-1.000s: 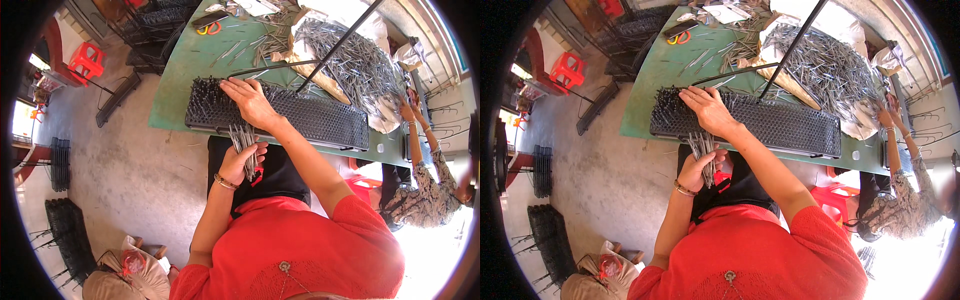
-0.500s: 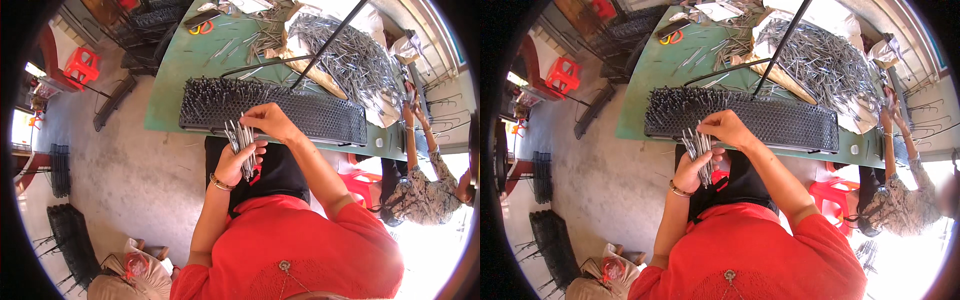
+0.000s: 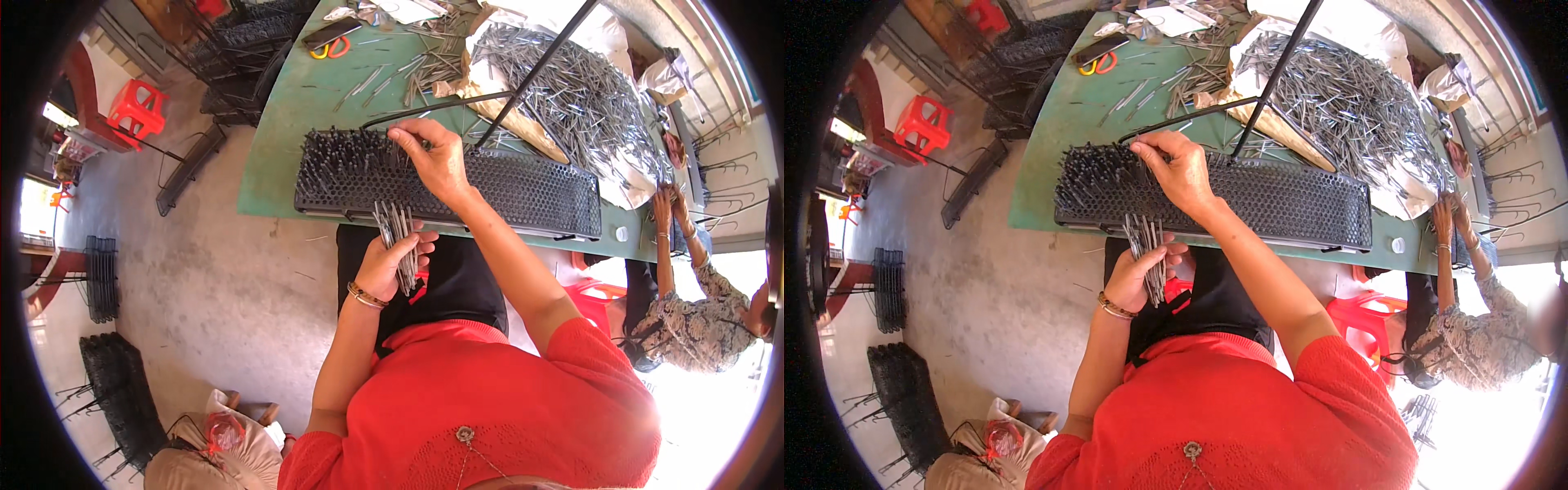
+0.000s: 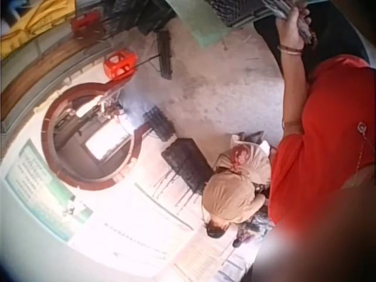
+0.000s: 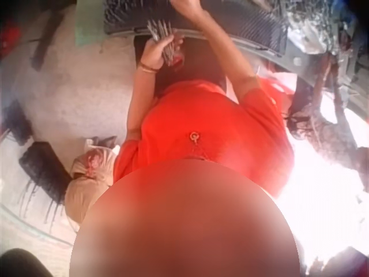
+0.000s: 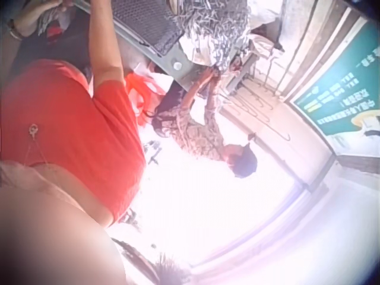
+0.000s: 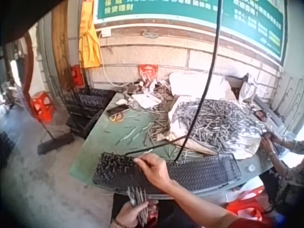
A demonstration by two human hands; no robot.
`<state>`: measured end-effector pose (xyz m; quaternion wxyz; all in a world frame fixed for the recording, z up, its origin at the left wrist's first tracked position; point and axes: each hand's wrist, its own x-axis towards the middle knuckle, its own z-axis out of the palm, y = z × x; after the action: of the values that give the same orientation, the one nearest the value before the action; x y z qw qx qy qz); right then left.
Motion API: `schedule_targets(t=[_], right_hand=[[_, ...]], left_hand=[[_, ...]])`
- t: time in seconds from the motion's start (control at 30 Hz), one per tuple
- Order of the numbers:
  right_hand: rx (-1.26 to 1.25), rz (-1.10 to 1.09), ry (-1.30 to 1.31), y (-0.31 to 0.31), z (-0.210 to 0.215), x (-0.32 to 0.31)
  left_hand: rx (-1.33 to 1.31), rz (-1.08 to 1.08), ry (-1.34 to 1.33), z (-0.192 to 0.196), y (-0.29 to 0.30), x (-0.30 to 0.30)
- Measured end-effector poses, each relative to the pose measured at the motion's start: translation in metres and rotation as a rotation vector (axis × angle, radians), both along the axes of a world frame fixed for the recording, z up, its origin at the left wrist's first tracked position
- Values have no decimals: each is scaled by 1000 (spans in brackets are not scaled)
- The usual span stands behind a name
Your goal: Inserting thin metal rods into a perforated metal grid template.
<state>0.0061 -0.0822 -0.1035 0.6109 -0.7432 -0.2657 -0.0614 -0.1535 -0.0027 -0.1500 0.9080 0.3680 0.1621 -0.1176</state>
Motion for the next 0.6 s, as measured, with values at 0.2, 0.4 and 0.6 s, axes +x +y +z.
schedule_targets(t=[0.2, 0.4, 0.6], right_hand=[[-27, -8, -134, 5, -13, -2], [3, -32, -152, 8, -17, -6], [-43, -94, -239, 11, -18, -11]], left_hand=[[-3, -27, -10, -2, 1, -3], [-11, -16, -6, -4, 2, -4], [-20, -8, -10, -5, 1, -4]])
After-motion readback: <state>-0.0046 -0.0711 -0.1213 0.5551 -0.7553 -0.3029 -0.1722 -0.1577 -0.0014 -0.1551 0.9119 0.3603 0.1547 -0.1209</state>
